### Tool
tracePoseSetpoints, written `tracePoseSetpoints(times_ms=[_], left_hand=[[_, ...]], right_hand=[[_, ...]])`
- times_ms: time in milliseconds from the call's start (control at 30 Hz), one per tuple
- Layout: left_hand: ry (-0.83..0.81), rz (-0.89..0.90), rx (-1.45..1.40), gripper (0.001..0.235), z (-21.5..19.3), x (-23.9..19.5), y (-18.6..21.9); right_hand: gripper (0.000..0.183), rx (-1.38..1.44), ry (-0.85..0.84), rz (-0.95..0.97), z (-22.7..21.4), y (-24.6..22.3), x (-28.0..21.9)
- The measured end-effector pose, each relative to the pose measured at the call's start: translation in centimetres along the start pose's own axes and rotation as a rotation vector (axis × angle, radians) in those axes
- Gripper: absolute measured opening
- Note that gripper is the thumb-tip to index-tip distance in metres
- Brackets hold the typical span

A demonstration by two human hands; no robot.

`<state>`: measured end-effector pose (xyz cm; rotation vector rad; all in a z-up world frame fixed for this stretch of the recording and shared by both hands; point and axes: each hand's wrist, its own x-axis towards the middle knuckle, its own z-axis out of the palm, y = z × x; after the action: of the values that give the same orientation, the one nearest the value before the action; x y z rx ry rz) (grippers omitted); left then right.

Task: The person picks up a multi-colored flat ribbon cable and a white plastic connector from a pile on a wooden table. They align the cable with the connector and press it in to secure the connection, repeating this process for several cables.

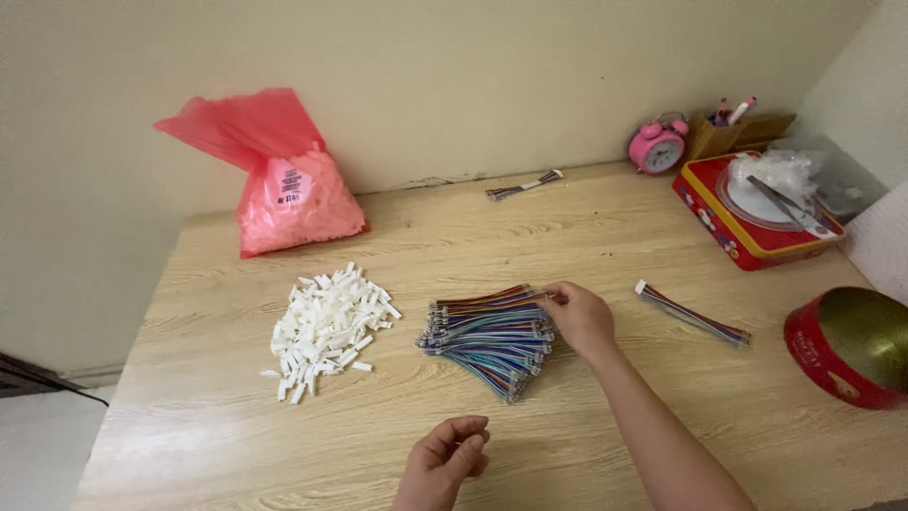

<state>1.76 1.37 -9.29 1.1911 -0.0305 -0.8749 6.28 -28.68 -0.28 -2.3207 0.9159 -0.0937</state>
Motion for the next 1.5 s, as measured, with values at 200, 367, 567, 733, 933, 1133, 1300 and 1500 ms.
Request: tracePoseSetpoints(times_ms=[200,367,567,733,933,1133,1300,1500], left_hand=[[-0.031,0.033,0.052,0.032,1.5,-0.1,0.6],[-0.014,0.040,0.028,0.038,5.6,-2.2,4.6],[-0.020,0.251,-0.207,0.039,9.9,-3.2,9.1],[0.076,0.376,-0.377,0.027,9.9,-2.6,8.8],[0.170,0.389,-0.246,0.026,9.8,-3.0,8.4],[0.037,0.409,-0.299,0.020,10.4,-4.0,7.8],[0.035,0.339,-0.345,0.017,10.8,-3.7,6.3],[0.051,0.365,-0.428,0.022,11.0,-4.1,7.0]], right_hand=[[0.022,0.422,0.188,-0.234,-3.8,-1.1,-3.4],[0.012,0.571,0.397,-0.522,-6.3,-2.9,-10.4],[0.016,0.193,0.481,-1.025,-3.4,-2.6,-16.3],[0.026,0.230,0.344,-0.959,-1.7,-2.1,-18.1],[0.037,0.990,-0.225,-0.266,-0.9,-1.2,-17.1],[0.021,0.978,-0.284,-0.128,0.3,0.2,-16.3],[0.020,0.944,-0.261,-0.176,0.0,-0.7,-17.2],[0.019,0.870,-0.226,-0.187,0.9,1.1,-17.0]])
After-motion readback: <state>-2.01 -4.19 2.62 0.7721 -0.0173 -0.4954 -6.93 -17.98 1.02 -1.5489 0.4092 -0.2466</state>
